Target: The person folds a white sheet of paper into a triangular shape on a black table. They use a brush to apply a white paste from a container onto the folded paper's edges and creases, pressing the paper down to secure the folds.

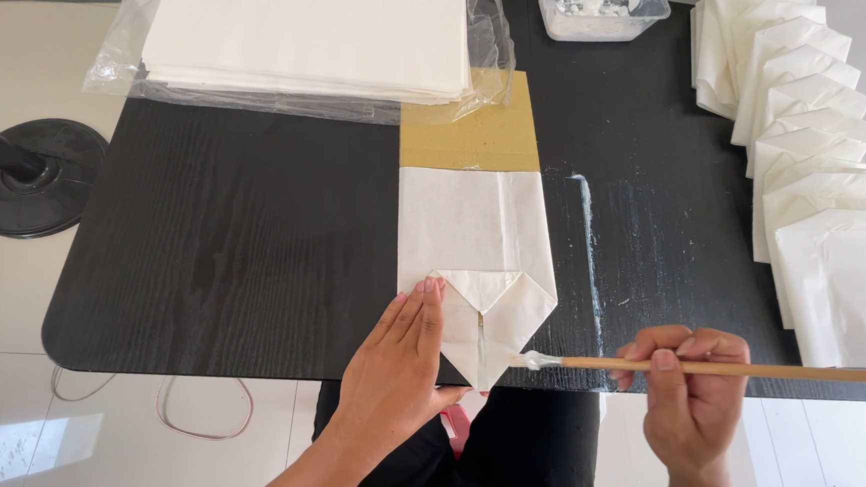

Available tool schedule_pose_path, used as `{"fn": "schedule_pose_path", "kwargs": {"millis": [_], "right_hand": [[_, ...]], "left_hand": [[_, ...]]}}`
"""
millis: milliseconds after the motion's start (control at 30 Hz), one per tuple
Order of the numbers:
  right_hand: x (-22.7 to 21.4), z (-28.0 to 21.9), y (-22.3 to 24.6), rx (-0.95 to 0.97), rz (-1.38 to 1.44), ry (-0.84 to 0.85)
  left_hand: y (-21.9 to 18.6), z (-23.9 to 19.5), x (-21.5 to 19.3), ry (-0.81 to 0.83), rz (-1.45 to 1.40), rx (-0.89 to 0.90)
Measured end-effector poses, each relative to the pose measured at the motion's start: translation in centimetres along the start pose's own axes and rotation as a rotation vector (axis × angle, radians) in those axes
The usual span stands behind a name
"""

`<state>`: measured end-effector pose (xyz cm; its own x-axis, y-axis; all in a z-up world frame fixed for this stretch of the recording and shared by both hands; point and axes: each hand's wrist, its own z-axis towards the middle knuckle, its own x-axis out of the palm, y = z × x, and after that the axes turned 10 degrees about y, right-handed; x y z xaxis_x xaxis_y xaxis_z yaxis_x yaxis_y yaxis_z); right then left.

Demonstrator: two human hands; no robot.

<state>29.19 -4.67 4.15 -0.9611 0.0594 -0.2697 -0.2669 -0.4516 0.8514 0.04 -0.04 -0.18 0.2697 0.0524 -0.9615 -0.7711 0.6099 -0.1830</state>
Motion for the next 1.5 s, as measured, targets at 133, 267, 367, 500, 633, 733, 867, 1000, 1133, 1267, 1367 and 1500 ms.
{"fn": "schedule_pose_path", "kwargs": {"millis": [133,267,367,500,633,733,867,1000,1133,1267,1367,1500], "right_hand": [[3.0,1.2,0.5,-0.085,0.100,0.072],[4.1,0.9,0.0,-0.061,0.098,0.125],[2.7,0.5,-0.3,-0.087,0.052,0.133],[1.0,-0.4,-0.1,-0.012,-0.025,0.040],[2.3,0.0,0.5,-0.035,0.030,0.062],[3.5,0.1,0.7,-0.024,0.031,0.124],[2.1,-0.5,0.3,-0.082,-0.020,0.113],[2.3,-1.2,0.6,-0.022,0.021,0.053],[2.4,-1.2,0.3,-0.029,-0.011,0.114],[0.7,-1.4,1.1,0.009,-0.051,-0.022],[-1.4,-0.1,1.3,-0.007,-0.089,-0.052],[-3.7,4.6,0.5,-0.149,-0.223,-0.112]], "left_hand": [[-0.1,0.0,0.0,0.030,-0.012,-0.024],[-0.1,0.0,0.1,0.032,0.002,-0.024],[-0.1,0.0,0.0,0.038,-0.007,-0.024],[0.0,-0.1,0.2,0.032,0.001,-0.017],[0.0,-0.1,0.3,0.005,0.001,-0.018],[0.0,-0.1,0.0,0.009,-0.010,-0.019],[0.0,-0.1,0.1,0.000,-0.004,-0.015],[0.0,0.0,0.1,0.001,-0.006,-0.017],[0.0,0.0,0.0,0.035,-0.009,-0.020],[0.0,0.1,-0.1,0.021,-0.002,-0.006],[-0.1,0.1,-0.5,0.016,-0.009,-0.006],[-0.1,0.2,-0.9,-0.031,0.005,0.028]]}}
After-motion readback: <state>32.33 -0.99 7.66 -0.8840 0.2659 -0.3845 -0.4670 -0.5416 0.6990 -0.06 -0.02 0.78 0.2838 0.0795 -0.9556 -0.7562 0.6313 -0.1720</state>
